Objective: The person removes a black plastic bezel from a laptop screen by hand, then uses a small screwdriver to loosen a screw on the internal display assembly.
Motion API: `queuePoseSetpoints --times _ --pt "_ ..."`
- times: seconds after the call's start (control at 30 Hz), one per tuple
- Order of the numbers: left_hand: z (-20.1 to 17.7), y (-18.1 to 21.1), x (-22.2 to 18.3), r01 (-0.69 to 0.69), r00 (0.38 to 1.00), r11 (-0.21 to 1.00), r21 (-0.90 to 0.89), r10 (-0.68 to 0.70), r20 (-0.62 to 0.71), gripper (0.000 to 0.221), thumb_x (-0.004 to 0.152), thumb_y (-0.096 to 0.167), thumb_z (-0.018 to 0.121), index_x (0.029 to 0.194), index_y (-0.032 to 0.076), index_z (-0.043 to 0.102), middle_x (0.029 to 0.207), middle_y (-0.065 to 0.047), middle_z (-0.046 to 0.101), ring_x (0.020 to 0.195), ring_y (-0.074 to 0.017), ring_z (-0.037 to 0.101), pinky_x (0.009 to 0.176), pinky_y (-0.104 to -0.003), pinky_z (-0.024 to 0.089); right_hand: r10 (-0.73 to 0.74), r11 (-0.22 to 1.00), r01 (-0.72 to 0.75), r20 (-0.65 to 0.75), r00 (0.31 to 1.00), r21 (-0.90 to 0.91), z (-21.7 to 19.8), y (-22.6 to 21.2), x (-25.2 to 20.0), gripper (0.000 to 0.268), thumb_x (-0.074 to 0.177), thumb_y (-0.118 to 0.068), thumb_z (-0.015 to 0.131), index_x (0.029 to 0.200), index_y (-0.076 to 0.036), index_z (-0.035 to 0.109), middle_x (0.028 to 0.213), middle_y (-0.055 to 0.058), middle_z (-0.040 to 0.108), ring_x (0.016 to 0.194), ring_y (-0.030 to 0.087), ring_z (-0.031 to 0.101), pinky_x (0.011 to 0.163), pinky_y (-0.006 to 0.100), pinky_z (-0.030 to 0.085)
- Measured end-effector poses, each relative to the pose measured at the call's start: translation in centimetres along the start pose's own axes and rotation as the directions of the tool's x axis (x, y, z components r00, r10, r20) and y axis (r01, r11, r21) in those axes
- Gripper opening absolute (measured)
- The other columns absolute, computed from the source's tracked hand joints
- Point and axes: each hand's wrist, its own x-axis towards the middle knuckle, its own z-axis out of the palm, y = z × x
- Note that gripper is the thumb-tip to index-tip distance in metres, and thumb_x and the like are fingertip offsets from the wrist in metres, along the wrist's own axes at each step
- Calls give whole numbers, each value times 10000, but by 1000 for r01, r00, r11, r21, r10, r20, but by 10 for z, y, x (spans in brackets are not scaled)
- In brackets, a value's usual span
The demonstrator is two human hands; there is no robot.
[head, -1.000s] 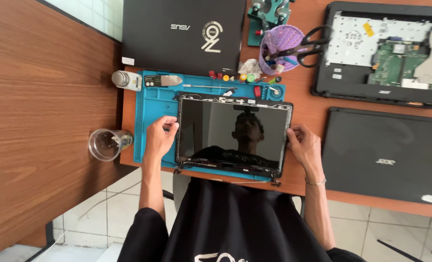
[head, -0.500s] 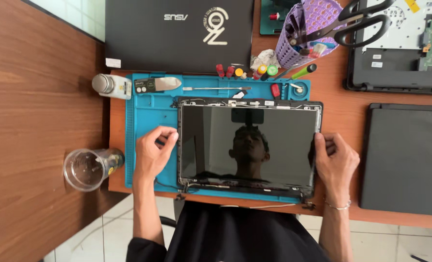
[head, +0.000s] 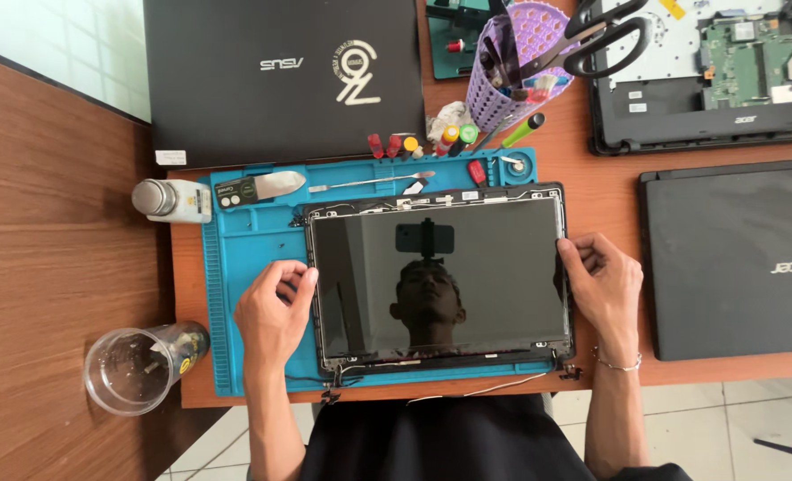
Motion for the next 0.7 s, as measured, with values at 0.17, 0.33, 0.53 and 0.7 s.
queuePoseSetpoints --times 0.17,0.33,0.53,0.7 --pt "2 6 0 4 1000 996 90 -5 8 254 912 323 756 877 82 683 729 -2 679 572 -151 619 561 -327 478 -40 999 39 14 999 34 -1 3 0 239 927 -194 791 937 36 727 684 29 652 600 56 536 555 224 445" --pt "6 4 0 6 1000 994 111 -4 -10 270 899 337 763 871 87 665 721 0 665 571 -157 616 565 -344 479 0 1000 1 23 1000 -6 -2 5 1 239 914 -195 806 948 32 738 680 45 664 596 66 554 559 230 451" --pt "11 3 -3 12 998 997 79 -7 -65 261 912 331 759 894 88 666 746 -4 666 591 -161 623 572 -346 484 -40 999 40 14 999 -7 -1 5 0 235 929 -201 798 990 20 747 696 40 666 606 70 551 573 226 449" --pt "13 4 -3 17 996 997 76 -10 -85 256 921 329 749 904 88 663 747 -3 665 600 -166 617 577 -353 481 -26 999 27 29 999 -27 1 8 1 246 958 -214 785 988 24 728 707 49 667 597 82 537 572 239 439"
